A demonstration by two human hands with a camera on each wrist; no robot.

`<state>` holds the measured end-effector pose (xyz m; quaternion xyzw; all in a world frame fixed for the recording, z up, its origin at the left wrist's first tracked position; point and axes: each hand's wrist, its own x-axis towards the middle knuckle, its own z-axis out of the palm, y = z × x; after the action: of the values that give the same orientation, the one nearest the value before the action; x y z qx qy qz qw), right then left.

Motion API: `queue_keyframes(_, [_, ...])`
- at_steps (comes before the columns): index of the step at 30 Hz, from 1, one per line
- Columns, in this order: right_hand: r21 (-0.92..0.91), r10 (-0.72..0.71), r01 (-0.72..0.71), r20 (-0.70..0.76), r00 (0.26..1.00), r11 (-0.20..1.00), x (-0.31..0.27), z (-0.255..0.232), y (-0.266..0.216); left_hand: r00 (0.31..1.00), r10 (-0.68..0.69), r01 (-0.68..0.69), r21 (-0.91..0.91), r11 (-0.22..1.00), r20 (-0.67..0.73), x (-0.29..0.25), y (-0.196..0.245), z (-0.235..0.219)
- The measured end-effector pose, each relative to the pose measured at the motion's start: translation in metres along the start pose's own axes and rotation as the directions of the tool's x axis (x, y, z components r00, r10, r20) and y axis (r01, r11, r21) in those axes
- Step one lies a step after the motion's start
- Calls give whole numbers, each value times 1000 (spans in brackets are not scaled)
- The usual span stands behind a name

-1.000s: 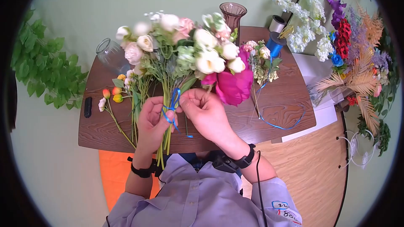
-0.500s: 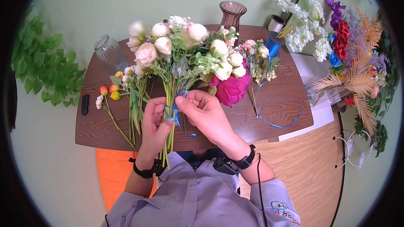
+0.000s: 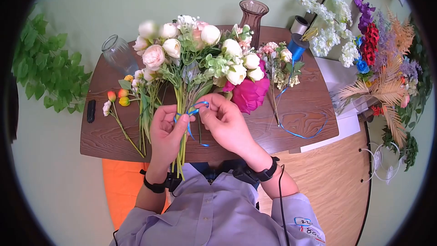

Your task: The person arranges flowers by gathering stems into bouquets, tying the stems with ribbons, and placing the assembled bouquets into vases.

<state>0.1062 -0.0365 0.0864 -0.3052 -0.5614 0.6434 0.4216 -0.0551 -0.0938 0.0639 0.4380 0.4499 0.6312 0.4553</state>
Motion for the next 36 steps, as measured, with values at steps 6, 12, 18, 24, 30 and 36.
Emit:
queue_keyframes(6, [-298,-152,144,-5,988,944,-8,-5,-4,998,-69,68,-38,997,-9,2,9,-4])
queue_keyframes(12, [-657,-234,272,147,961,703,-10,-16,-28,990,-133,131,-38,991,-43,3,15,-8])
queue_keyframes(18, [-548,-128,140,60,990,825,-1,-12,-20,995,-94,93,-20,995,-33,0,10,-7])
queue_keyframes(24, [-64,151,-151,-5,988,986,6,0,-21,998,-54,54,1,999,-7,-6,8,-1])
queue_keyframes(30, [59,39,-43,70,997,997,-4,12,-18,999,18,-18,15,1000,-44,-6,3,2])
queue_keyframes(36, [-25,-38,38,15,999,999,-3,6,0,999,-49,49,5,999,-1,-7,6,-1])
